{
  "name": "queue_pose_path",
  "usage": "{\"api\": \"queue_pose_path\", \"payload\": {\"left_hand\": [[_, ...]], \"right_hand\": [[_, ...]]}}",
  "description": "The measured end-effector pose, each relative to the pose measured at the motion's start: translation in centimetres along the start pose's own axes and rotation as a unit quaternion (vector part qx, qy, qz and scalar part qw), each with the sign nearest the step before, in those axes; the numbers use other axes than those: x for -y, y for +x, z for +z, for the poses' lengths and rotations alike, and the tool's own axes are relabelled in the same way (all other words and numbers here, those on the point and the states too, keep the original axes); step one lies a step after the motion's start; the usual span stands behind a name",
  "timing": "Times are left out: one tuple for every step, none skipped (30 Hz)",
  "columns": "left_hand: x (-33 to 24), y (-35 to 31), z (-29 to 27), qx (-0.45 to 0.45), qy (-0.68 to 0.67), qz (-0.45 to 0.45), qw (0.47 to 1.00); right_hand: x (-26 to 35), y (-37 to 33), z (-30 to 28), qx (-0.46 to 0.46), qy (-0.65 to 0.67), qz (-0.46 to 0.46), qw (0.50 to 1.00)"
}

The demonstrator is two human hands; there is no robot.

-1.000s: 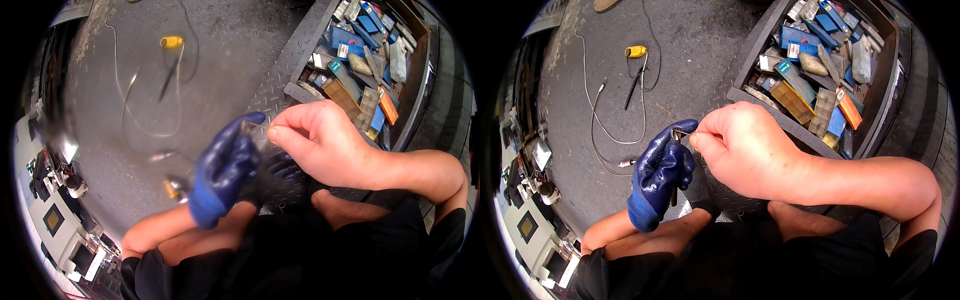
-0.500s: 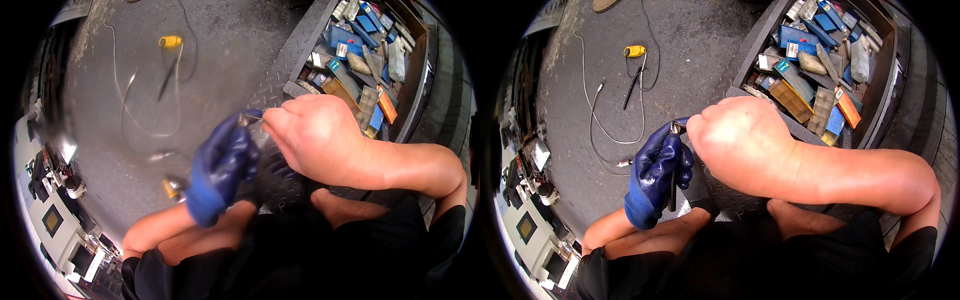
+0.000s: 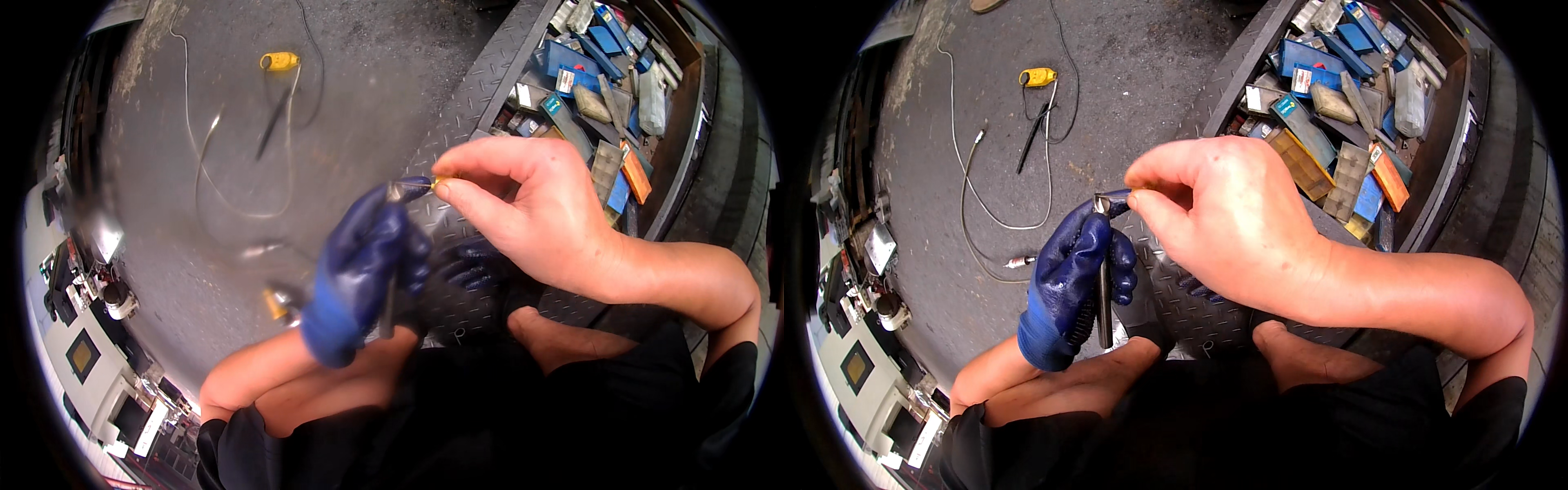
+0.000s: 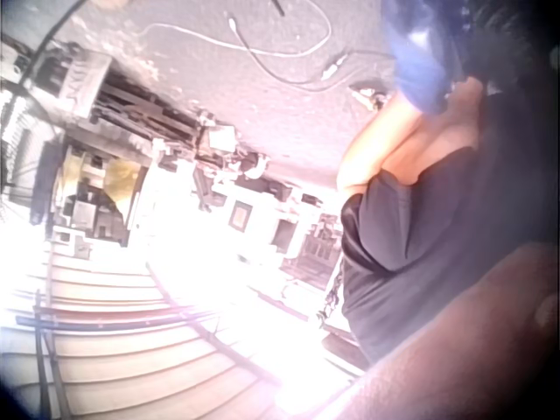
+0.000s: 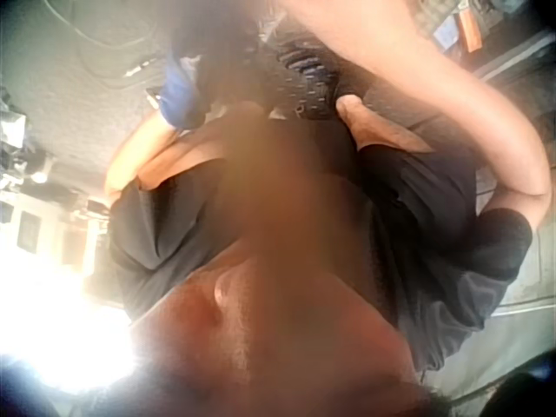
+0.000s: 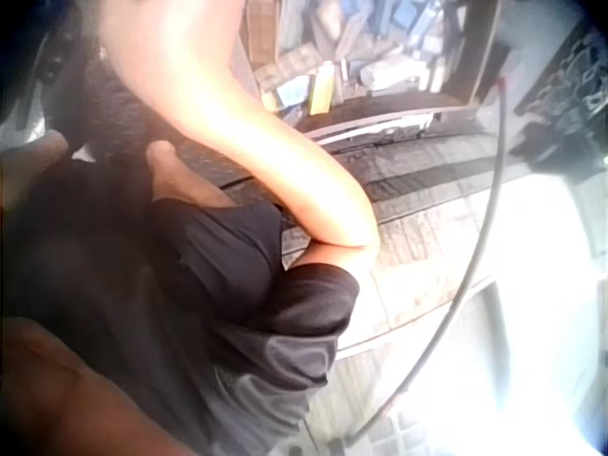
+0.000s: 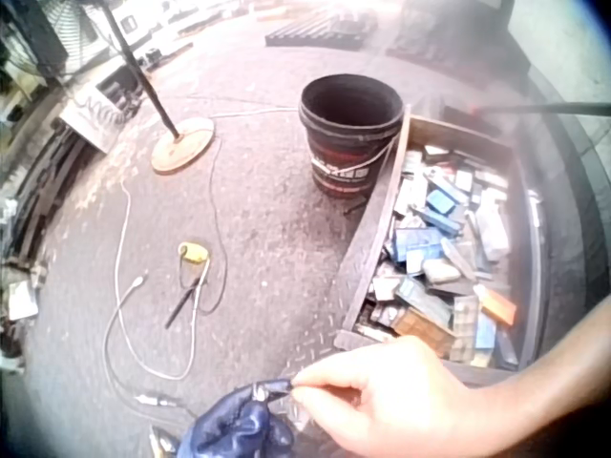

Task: The person sits on the floor and sharpens a metal tool using various sharpening stones and a small yellow block. They repeatedly rub the tool against the stones and the block, occasionally picking up new stones from a nearby box.

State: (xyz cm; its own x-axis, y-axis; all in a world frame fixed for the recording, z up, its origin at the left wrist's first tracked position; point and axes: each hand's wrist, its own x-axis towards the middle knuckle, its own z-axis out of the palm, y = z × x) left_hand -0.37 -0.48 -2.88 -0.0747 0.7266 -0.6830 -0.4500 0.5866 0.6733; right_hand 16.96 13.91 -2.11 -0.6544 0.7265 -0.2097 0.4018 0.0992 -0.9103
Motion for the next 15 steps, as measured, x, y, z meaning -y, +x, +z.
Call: {"api": "queue_pose_path", "payload": {"left_hand": [[-0.1, 0.0, 0.0, 0.000, -0.004, -0.006, 1.000], [-0.1, -0.1, -0.1, 0.000, -0.015, -0.015, 1.000], [-0.1, -0.2, -0.1, 0.000, -0.027, -0.023, 0.999], [-0.1, -0.2, -0.1, 0.000, -0.039, -0.030, 0.999], [0.0, -0.2, -0.3, 0.005, -0.041, -0.033, 0.999], [0.1, -0.2, -0.5, 0.011, -0.043, -0.035, 0.998], [0.1, -0.2, -0.6, 0.017, -0.045, -0.037, 0.998], [0.2, -0.3, -0.6, 0.017, -0.047, -0.037, 0.998], [0.3, -0.4, -0.6, 0.015, -0.050, -0.036, 0.998], [0.4, -0.5, -0.7, 0.013, -0.053, -0.036, 0.998], [0.3, -0.5, -0.7, 0.013, -0.060, -0.047, 0.997], [0.2, -0.5, -0.7, 0.013, -0.067, -0.059, 0.996], [0.1, -0.4, -0.7, 0.013, -0.075, -0.070, 0.995], [0.2, -0.4, -0.8, 0.013, -0.071, -0.070, 0.995], [0.3, -0.3, -0.9, 0.013, -0.066, -0.070, 0.995]], "right_hand": [[0.1, 0.0, -0.1, -0.005, -0.015, -0.008, 1.000], [0.3, 0.1, -0.2, -0.010, -0.030, -0.015, 0.999], [0.4, 0.1, -0.3, -0.014, -0.045, -0.024, 0.999], [0.1, 0.2, -0.2, -0.009, -0.054, -0.077, 0.996], [-0.5, 0.4, -0.3, -0.004, -0.063, -0.129, 0.990], [-0.8, 0.4, -0.4, 0.000, -0.072, -0.181, 0.981], [-0.9, 0.3, -0.6, 0.014, -0.073, -0.188, 0.979], [-0.9, 0.3, -0.7, 0.027, -0.075, -0.195, 0.978], [-0.9, 0.3, -0.7, 0.042, -0.076, -0.202, 0.976], [-0.9, 0.3, -0.7, 0.049, -0.067, -0.199, 0.977], [-0.8, 0.3, -0.8, 0.056, -0.057, -0.196, 0.977], [-0.7, 0.3, -0.8, 0.064, -0.047, -0.193, 0.978], [-0.5, 0.3, -1.0, 0.075, -0.048, -0.192, 0.977], [-0.3, 0.2, -1.2, 0.086, -0.049, -0.191, 0.977], [-0.2, 0.2, -1.2, 0.097, -0.051, -0.190, 0.976]]}}
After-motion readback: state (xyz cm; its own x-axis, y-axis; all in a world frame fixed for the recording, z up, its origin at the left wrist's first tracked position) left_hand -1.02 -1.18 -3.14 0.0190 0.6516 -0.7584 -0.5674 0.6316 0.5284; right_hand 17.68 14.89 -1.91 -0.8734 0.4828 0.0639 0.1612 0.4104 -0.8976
